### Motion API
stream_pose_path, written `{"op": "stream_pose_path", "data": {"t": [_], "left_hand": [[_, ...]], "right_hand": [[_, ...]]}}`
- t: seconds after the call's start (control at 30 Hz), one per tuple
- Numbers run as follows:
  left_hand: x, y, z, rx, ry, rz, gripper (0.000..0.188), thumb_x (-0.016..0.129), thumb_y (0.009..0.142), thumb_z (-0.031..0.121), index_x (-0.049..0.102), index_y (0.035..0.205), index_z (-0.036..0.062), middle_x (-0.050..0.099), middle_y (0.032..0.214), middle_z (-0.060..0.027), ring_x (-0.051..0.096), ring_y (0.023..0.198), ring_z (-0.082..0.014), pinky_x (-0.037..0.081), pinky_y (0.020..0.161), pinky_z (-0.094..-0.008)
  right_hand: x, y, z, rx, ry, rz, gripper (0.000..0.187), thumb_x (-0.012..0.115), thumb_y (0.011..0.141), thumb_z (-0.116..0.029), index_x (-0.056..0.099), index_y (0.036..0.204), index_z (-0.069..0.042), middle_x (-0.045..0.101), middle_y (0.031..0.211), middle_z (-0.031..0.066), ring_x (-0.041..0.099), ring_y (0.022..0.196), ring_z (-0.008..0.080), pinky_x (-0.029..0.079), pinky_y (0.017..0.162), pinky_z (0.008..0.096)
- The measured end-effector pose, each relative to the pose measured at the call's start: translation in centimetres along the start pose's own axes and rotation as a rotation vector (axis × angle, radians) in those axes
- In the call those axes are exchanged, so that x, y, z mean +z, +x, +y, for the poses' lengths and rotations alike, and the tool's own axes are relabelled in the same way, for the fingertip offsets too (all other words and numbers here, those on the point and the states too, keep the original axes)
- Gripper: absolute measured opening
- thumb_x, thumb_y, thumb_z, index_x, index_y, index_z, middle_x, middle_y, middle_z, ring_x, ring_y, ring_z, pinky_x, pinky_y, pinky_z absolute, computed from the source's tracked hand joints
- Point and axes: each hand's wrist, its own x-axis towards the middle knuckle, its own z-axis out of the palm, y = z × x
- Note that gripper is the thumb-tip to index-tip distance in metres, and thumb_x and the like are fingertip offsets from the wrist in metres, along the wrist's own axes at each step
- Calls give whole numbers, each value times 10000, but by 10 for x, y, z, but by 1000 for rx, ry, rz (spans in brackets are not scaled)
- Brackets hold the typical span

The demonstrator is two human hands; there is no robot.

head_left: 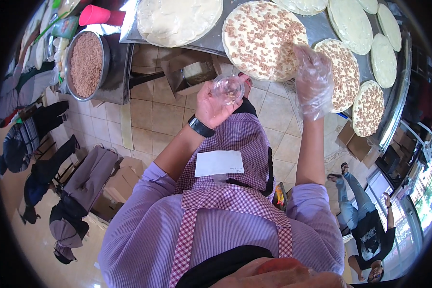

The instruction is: The recorder is spreading minced meat filling onto circles of flatbread dough on a stainless steel prep table.

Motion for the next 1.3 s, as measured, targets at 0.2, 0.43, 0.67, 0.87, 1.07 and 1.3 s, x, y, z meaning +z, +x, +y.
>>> {"op": "stream_pose_path", "data": {"t": [0.2,0.43,0.67,0.87,1.07,1.3], "left_hand": [[8,0,-1,42,60,98,551,462,838,411,500,1173,-25,238,1416,-206,552,931,-234,445,825,-350],[3,-2,0,49,20,50,543,451,839,403,502,1168,-26,244,1415,-204,545,921,-239,446,820,-348],[2,0,-1,51,29,73,550,466,830,402,495,1168,-30,257,1408,-197,536,905,-241,449,804,-346],[2,-1,-1,49,38,72,567,481,826,413,492,1167,-39,240,1415,-196,535,902,-241,449,802,-343],[-7,-3,0,49,21,59,562,483,825,398,489,1168,-47,218,1426,-191,541,893,-243,452,797,-342],[-7,-3,0,59,35,104,558,482,826,388,482,1169,-53,211,1426,-192,545,883,-239,454,788,-335]], "right_hand": [[10,17,6,-160,-128,-110,376,598,711,-56,621,1067,-176,596,1074,-15,548,951,226,486,806,346],[3,12,25,95,-10,-119,337,550,738,-65,641,1041,-181,619,1050,-20,559,945,215,466,850,313],[17,40,18,-42,-7,-40,355,536,729,-31,642,1029,-186,624,1024,12,559,944,223,457,836,324],[51,43,35,-54,-8,-77,333,518,757,-83,631,1048,-197,616,1035,11,544,958,218,440,862,330],[43,55,31,-30,42,-126,289,514,807,-123,630,1056,-212,617,1029,23,541,962,227,426,872,325],[32,50,57,93,5,-59,276,536,799,-122,643,1040,-205,630,1009,25,587,903,224,470,797,302]]}}
